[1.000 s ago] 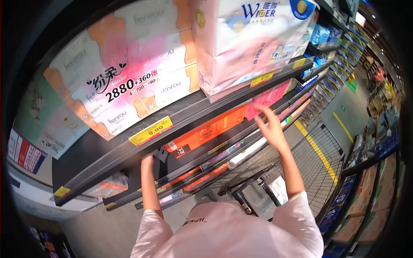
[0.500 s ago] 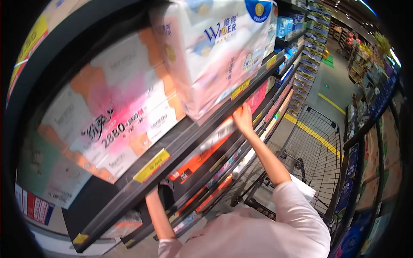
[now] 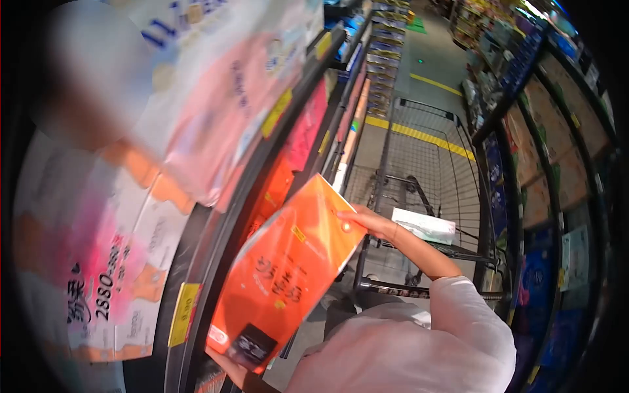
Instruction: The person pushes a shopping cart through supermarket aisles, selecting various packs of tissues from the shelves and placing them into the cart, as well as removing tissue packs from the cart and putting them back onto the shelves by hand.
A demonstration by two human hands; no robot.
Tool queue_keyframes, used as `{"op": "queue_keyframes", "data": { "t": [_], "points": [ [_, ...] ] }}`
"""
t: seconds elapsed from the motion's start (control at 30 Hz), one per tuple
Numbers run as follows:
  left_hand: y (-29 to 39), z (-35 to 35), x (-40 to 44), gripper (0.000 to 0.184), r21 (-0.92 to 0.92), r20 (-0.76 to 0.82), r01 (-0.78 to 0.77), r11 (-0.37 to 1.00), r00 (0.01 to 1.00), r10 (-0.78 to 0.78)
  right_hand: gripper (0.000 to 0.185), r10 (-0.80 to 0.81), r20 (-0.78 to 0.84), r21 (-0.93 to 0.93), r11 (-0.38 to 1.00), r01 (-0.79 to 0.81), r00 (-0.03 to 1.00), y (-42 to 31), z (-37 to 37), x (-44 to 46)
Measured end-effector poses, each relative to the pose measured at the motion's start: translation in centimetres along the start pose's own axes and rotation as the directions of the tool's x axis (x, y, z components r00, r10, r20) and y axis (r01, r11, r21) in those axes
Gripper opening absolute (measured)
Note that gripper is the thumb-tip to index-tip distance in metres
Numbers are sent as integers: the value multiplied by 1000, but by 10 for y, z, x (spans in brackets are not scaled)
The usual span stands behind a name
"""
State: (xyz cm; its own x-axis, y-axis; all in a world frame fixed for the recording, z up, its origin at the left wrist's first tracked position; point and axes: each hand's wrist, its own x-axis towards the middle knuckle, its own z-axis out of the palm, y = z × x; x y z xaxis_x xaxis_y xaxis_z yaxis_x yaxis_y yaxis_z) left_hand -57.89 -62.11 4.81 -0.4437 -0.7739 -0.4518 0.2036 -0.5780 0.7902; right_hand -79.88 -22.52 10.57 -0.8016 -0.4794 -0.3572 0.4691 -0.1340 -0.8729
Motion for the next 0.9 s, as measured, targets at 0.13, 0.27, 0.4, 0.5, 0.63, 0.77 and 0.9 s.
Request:
{"op": "queue_keyframes", "data": {
  "t": [0.13, 0.27, 0.4, 0.5, 0.63, 0.77, 0.9],
  "points": [
    [-2, 17, -52, 38, 65, 50, -128, 990, 991, 125, 43, -51, -115, -8, 999, 51, 992, -5, -9, -25],
    [-13, 50, -111, 39, 75, 177, -224, 972, 962, 208, 33, -176, -163, -119, 980, 158, 971, -41, -34, -27],
    [-48, 100, -180, 40, 8, 317, -240, 971, 921, 225, 34, -245, -324, -88, 970, 229, 914, -48, -99, -48],
    [-71, 183, -246, 27, 228, 409, -339, 913, 884, 226, 32, -257, -494, -72, 964, 256, 830, -49, -165, -80],
    [-162, 229, -259, 15, 239, 737, -104, 965, 667, -110, 30, -189, -581, 28, 967, 252, 792, 9, -326, -94],
    [-243, 287, -308, 18, 563, 790, -295, 772, 467, -398, 34, -159, -679, 63, 960, 272, 717, 75, -435, -86],
    [-348, 288, -325, 25, 784, 620, -221, 580, 326, -714, 32, 70, -46, 226, 973, -57, 997, 185, -575, -57]
  ]
}}
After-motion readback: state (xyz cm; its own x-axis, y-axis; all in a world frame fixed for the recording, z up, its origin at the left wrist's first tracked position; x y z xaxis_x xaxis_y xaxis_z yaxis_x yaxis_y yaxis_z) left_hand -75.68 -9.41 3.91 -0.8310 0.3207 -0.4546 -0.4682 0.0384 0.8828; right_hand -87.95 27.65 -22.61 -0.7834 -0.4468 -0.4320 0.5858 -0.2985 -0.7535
